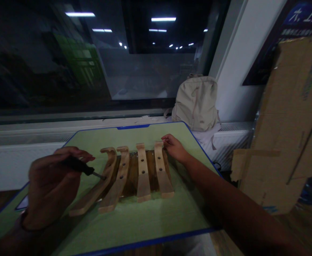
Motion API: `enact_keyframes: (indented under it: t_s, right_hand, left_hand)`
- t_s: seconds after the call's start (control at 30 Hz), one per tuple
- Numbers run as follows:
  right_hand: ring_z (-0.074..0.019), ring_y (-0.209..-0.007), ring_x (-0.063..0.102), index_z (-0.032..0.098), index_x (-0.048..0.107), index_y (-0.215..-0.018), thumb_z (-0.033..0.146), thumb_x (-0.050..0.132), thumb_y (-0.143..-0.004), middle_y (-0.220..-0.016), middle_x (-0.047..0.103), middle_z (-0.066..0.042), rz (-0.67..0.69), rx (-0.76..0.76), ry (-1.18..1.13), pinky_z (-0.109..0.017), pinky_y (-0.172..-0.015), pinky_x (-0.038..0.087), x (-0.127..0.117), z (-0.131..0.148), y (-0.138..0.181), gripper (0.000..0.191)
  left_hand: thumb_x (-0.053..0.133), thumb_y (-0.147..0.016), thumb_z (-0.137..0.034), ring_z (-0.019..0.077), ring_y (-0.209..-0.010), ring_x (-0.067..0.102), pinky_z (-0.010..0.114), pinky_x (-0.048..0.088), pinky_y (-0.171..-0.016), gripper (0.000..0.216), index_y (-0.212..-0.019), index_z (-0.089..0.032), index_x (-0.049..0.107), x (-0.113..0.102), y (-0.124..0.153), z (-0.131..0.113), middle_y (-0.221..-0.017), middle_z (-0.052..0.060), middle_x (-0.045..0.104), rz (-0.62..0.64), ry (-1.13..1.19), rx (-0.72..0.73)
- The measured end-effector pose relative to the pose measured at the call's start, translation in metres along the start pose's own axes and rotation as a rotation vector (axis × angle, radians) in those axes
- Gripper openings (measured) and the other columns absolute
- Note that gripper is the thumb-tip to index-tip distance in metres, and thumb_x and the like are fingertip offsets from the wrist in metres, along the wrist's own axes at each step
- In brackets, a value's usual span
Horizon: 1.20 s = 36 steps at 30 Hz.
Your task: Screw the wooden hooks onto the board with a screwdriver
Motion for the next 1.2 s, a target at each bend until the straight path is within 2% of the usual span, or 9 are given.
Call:
enact_keyframes:
  t_s: [0.17, 0.33, 0.43, 0.53, 0.67, 0.83, 0.97, 1.07, 1.2]
  right_hand:
    - [-0.0204, -0.077, 0.058, 0.025, 0.058, -0.095, 0.032, 0.063, -0.076, -0.08, 0.062, 0.001, 0.007, 0.0, 0.006, -0.033, -0.07, 0.046, 0.0, 0.001, 0.0, 0.021]
    - [-0.0207, -0.078, 0.057, 0.025, 0.057, -0.093, 0.033, 0.062, -0.075, -0.08, 0.062, 0.001, 0.004, -0.012, 0.011, -0.032, -0.07, 0.045, 0.0, -0.001, -0.002, 0.02]
    - [-0.0202, -0.076, 0.057, 0.025, 0.058, -0.092, 0.034, 0.062, -0.075, -0.079, 0.062, 0.001, 0.0, -0.012, 0.019, -0.032, -0.069, 0.045, 0.0, -0.002, -0.002, 0.019]
    - [-0.0196, -0.075, 0.057, 0.025, 0.058, -0.093, 0.035, 0.061, -0.077, -0.079, 0.062, 0.001, 0.001, -0.008, 0.025, -0.032, -0.068, 0.046, 0.001, -0.002, -0.002, 0.019]
    - [-0.0198, -0.073, 0.058, 0.025, 0.057, -0.092, 0.033, 0.061, -0.076, -0.077, 0.062, 0.001, -0.001, 0.001, 0.03, -0.032, -0.067, 0.046, 0.001, 0.0, -0.001, 0.018]
    - [-0.0204, -0.075, 0.059, 0.025, 0.058, -0.093, 0.029, 0.06, -0.073, -0.079, 0.064, 0.0, 0.009, 0.007, 0.046, -0.032, -0.067, 0.047, 0.0, 0.005, 0.001, 0.021]
    - [-0.0211, -0.077, 0.06, 0.025, 0.059, -0.092, 0.026, 0.059, -0.072, -0.081, 0.066, -0.001, 0.003, 0.003, 0.053, -0.033, -0.069, 0.048, 0.0, 0.01, 0.003, 0.02]
    - [-0.0217, -0.077, 0.06, 0.026, 0.06, -0.091, 0.025, 0.06, -0.072, -0.08, 0.065, -0.001, 0.011, 0.007, 0.046, -0.034, -0.069, 0.049, 0.001, 0.011, 0.003, 0.02]
    - [-0.0217, -0.077, 0.06, 0.026, 0.06, -0.09, 0.026, 0.062, -0.071, -0.078, 0.065, 0.0, 0.006, 0.011, 0.042, -0.034, -0.069, 0.05, 0.001, 0.011, 0.003, 0.018]
  left_hand:
    - [0.074, -0.084, -0.006, 0.0097, -0.092, 0.073, 0.013, 0.061, -0.077, 0.04, -0.118, -0.027, 0.069, -0.003, 0.002, -0.001, -0.101, 0.001, 0.075, -0.104, -0.135, -0.086]
    - [0.065, -0.094, -0.011, 0.0102, -0.099, 0.075, 0.018, 0.061, -0.088, 0.048, -0.135, -0.035, 0.058, 0.003, 0.008, -0.005, -0.105, -0.001, 0.078, -0.056, -0.097, -0.127]
    - [0.063, -0.095, -0.012, 0.0135, -0.101, 0.075, 0.023, 0.062, -0.089, 0.04, -0.128, -0.033, 0.062, 0.004, 0.006, -0.004, -0.108, 0.001, 0.076, -0.044, -0.055, -0.111]
    - [0.073, -0.085, -0.012, 0.0175, -0.096, 0.073, 0.03, 0.065, -0.082, 0.039, -0.119, -0.032, 0.067, 0.001, 0.002, -0.002, -0.108, 0.002, 0.073, -0.008, -0.026, 0.021]
    - [0.078, -0.08, -0.008, 0.0141, -0.088, 0.073, 0.021, 0.063, -0.071, 0.037, -0.111, -0.027, 0.07, -0.003, 0.001, 0.001, -0.097, 0.001, 0.074, -0.12, -0.13, 0.001]
    - [0.068, -0.094, -0.017, 0.0144, -0.097, 0.077, 0.025, 0.063, -0.087, 0.04, -0.13, -0.028, 0.06, 0.002, 0.011, -0.002, -0.105, 0.001, 0.079, -0.171, -0.182, -0.119]
    - [0.061, -0.098, -0.017, 0.0159, -0.104, 0.075, 0.028, 0.062, -0.091, 0.026, -0.122, -0.026, 0.063, 0.003, 0.012, -0.003, -0.111, 0.002, 0.077, -0.16, -0.145, -0.142]
    - [0.065, -0.095, -0.018, 0.0175, -0.103, 0.073, 0.031, 0.062, -0.089, 0.025, -0.119, -0.027, 0.066, 0.0, 0.009, -0.001, -0.114, 0.004, 0.071, -0.119, -0.115, -0.074]
    - [0.075, -0.083, -0.008, 0.0156, -0.093, 0.071, 0.025, 0.062, -0.074, 0.038, -0.115, -0.028, 0.068, -0.001, 0.006, 0.002, -0.107, 0.002, 0.067, -0.081, -0.165, 0.067]
Point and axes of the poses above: each hand's wrist, its own y-axis away from the middle knuckle, its own x-axis out of the palm, z = x × y, the point moved 1 cm from there along -y, towards the middle knuckle
